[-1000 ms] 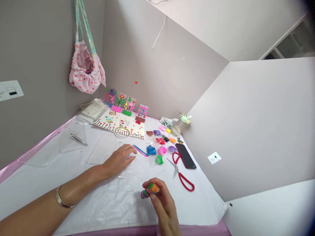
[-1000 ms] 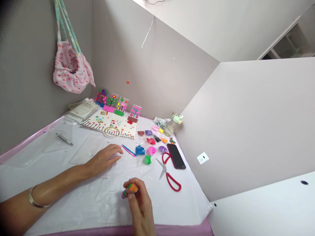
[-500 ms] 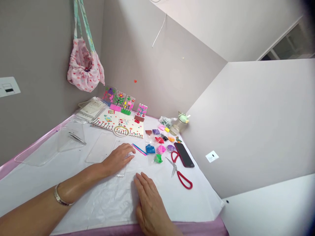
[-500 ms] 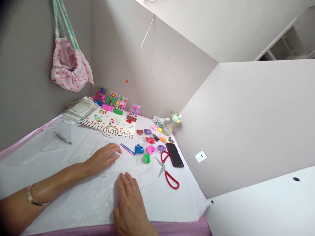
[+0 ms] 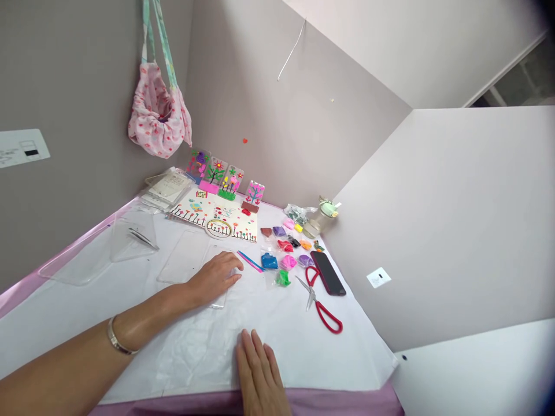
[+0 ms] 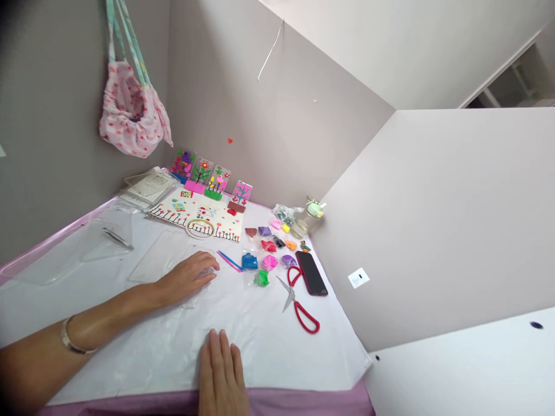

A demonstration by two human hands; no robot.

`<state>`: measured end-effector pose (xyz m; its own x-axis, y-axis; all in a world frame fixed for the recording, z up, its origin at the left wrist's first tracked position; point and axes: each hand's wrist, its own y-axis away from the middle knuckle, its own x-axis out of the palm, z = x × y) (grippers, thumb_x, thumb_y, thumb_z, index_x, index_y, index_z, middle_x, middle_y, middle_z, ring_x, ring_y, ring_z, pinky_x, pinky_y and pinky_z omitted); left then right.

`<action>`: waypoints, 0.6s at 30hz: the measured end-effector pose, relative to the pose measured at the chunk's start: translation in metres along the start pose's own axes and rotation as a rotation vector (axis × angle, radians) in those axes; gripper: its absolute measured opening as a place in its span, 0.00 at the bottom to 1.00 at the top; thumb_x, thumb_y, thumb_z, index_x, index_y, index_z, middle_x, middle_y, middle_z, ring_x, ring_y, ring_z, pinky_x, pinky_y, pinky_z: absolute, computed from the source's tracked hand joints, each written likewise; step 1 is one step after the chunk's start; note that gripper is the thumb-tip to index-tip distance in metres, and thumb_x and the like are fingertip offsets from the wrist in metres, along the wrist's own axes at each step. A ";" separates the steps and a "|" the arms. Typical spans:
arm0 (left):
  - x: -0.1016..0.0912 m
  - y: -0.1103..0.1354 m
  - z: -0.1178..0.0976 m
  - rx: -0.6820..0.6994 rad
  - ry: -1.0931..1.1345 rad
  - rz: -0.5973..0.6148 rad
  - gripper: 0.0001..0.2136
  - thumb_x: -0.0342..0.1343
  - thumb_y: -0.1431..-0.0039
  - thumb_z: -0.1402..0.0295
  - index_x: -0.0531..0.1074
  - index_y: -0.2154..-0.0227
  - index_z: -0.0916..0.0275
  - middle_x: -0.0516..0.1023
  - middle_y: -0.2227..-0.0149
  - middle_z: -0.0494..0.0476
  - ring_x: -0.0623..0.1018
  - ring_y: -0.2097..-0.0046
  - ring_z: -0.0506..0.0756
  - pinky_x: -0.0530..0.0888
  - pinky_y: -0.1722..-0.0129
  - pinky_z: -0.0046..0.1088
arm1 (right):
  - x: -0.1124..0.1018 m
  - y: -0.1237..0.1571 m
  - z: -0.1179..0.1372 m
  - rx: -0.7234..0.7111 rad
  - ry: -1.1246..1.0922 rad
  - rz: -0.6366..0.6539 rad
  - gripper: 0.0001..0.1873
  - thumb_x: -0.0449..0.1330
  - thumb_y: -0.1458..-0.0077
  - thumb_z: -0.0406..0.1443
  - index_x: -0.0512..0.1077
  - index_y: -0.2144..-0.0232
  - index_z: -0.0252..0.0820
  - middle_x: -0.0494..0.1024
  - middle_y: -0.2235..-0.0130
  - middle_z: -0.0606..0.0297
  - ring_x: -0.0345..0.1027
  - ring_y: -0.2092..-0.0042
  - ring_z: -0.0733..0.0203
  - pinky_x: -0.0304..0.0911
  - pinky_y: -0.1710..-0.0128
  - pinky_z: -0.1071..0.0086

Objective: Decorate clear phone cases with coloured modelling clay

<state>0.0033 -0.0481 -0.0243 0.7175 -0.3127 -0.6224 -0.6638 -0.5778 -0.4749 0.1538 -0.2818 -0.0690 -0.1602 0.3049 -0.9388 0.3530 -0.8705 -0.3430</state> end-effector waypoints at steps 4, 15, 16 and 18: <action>-0.004 -0.002 -0.026 0.082 0.005 -0.079 0.09 0.47 0.29 0.69 0.71 0.65 0.61 0.76 0.62 0.57 0.74 0.57 0.57 0.72 0.56 0.35 | -0.014 -0.022 -0.014 0.175 -0.020 0.080 0.41 0.49 0.31 0.49 0.38 0.27 0.38 0.54 0.29 0.46 0.48 0.29 0.39 0.62 0.37 0.41; 0.009 0.089 -0.117 0.260 -0.285 0.062 0.13 0.53 0.32 0.56 0.73 0.58 0.62 0.81 0.61 0.58 0.78 0.61 0.59 0.75 0.57 0.36 | -0.038 -0.058 -0.034 0.195 -0.085 0.254 0.34 0.52 0.34 0.32 0.48 0.30 0.31 0.49 0.28 0.46 0.36 0.26 0.46 0.49 0.32 0.41; 0.013 0.104 -0.114 0.272 -0.315 0.042 0.16 0.53 0.32 0.55 0.72 0.53 0.62 0.81 0.58 0.60 0.78 0.58 0.60 0.76 0.56 0.35 | -0.040 -0.048 -0.027 0.180 -0.113 0.258 0.33 0.50 0.33 0.33 0.48 0.29 0.32 0.49 0.28 0.47 0.38 0.26 0.48 0.51 0.32 0.43; 0.022 0.128 -0.105 0.391 -0.347 -0.039 0.16 0.50 0.30 0.58 0.71 0.48 0.64 0.81 0.55 0.61 0.78 0.53 0.58 0.75 0.50 0.31 | -0.047 -0.034 -0.015 0.129 -0.174 0.296 0.31 0.49 0.31 0.35 0.50 0.30 0.33 0.52 0.28 0.49 0.42 0.27 0.50 0.54 0.33 0.46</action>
<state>-0.0435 -0.2083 -0.0339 0.6750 0.0096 -0.7377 -0.7149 -0.2387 -0.6572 0.1631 -0.2604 -0.0133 -0.2266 -0.0286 -0.9736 0.2900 -0.9562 -0.0395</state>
